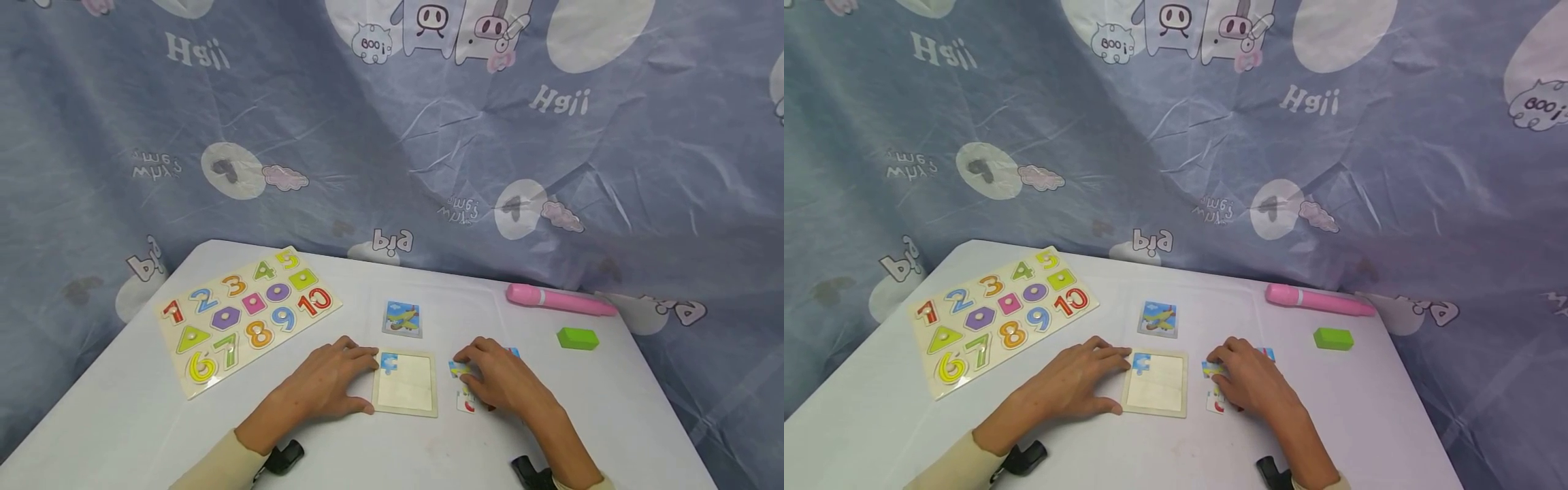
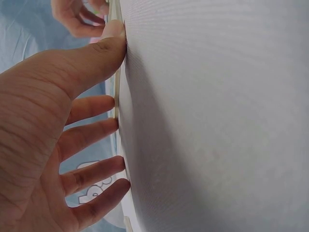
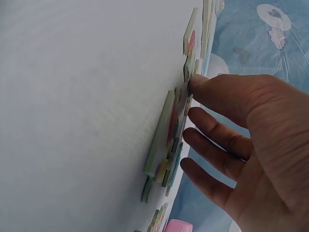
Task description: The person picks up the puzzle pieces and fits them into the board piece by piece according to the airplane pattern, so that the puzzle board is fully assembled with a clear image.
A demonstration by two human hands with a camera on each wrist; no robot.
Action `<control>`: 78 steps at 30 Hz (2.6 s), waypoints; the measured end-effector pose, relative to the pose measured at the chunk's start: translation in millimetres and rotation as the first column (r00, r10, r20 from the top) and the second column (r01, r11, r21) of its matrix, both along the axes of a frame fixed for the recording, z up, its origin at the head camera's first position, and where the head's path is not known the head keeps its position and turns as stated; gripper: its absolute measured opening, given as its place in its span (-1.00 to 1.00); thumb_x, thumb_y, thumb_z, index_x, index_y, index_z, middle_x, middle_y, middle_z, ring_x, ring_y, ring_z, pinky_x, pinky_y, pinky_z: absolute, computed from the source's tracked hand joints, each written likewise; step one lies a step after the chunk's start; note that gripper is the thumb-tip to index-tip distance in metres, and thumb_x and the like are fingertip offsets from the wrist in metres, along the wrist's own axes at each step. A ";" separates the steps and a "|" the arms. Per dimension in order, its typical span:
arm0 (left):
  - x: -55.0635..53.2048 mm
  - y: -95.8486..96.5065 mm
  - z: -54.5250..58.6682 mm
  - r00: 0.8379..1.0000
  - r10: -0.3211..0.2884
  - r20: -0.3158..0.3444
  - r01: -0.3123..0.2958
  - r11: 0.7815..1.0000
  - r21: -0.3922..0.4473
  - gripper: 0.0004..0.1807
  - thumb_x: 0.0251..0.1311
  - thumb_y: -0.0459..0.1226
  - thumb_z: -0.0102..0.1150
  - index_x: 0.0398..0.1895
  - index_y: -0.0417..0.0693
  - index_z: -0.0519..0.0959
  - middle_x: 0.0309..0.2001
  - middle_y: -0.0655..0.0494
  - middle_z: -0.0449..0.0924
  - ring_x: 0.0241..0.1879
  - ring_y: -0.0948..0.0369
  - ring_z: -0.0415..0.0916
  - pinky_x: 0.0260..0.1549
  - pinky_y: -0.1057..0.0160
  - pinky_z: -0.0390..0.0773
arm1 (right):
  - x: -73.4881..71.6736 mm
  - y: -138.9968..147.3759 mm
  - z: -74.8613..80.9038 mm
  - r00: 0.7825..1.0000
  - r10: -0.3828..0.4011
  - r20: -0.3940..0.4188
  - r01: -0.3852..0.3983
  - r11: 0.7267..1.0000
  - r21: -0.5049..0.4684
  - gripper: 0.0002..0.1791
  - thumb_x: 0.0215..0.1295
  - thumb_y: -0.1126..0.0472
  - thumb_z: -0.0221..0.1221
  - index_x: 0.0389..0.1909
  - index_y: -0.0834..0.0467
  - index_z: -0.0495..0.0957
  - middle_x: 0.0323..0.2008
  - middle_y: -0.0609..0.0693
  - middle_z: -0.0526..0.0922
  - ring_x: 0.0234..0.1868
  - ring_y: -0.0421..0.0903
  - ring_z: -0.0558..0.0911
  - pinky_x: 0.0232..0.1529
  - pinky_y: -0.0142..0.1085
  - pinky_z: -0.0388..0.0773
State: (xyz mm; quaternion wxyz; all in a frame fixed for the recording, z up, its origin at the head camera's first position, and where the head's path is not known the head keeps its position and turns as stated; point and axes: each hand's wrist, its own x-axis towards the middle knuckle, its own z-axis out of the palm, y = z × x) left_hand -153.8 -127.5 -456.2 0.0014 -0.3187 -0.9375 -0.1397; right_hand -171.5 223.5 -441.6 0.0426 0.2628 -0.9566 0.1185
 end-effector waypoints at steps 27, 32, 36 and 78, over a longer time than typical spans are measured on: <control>0.1 -0.4 -0.3 1.000 -0.010 -0.029 0.010 1.000 0.005 -0.28 0.05 0.25 0.60 0.25 0.19 0.68 0.45 0.20 0.58 0.25 0.13 0.51 0.00 0.02 0.65 | -1.9 -9.0 0.3 0.998 0.051 -0.027 -0.052 0.998 -0.020 -0.67 0.23 0.18 0.56 0.00 0.02 0.76 -0.07 -0.16 0.65 -0.03 -0.15 0.68 -0.04 -0.15 0.68; -0.4 -0.6 0.0 1.000 -0.011 -0.011 0.011 1.000 0.000 -0.27 0.08 0.27 0.57 0.27 0.20 0.67 0.47 0.21 0.55 0.28 0.13 0.50 0.06 -0.01 0.64 | -2.1 -14.4 3.1 0.999 0.048 -0.017 -0.048 0.999 -0.013 -0.67 0.24 0.16 0.55 0.01 0.02 0.76 -0.06 -0.19 0.64 -0.04 -0.17 0.67 -0.04 -0.16 0.67; -0.9 -0.3 -1.7 1.000 -0.007 -0.007 0.007 1.000 -0.005 -0.27 0.09 0.29 0.55 0.28 0.21 0.67 0.47 0.22 0.55 0.29 0.13 0.49 0.08 -0.02 0.63 | -2.4 -19.1 5.4 0.999 0.044 -0.020 -0.045 0.999 -0.011 -0.67 0.25 0.15 0.55 0.02 0.02 0.76 -0.05 -0.17 0.65 -0.04 -0.16 0.66 -0.04 -0.15 0.67; -3.8 -0.6 -1.0 1.000 -0.019 0.006 0.019 1.000 0.006 -0.26 0.10 0.27 0.55 0.29 0.18 0.69 0.46 0.20 0.57 0.28 0.13 0.49 0.11 0.02 0.62 | -13.2 -67.3 19.1 0.990 0.142 0.007 -0.142 0.990 -0.019 -0.68 0.31 0.14 0.51 0.06 0.03 0.77 -0.07 -0.12 0.65 -0.07 -0.16 0.65 -0.03 -0.16 0.67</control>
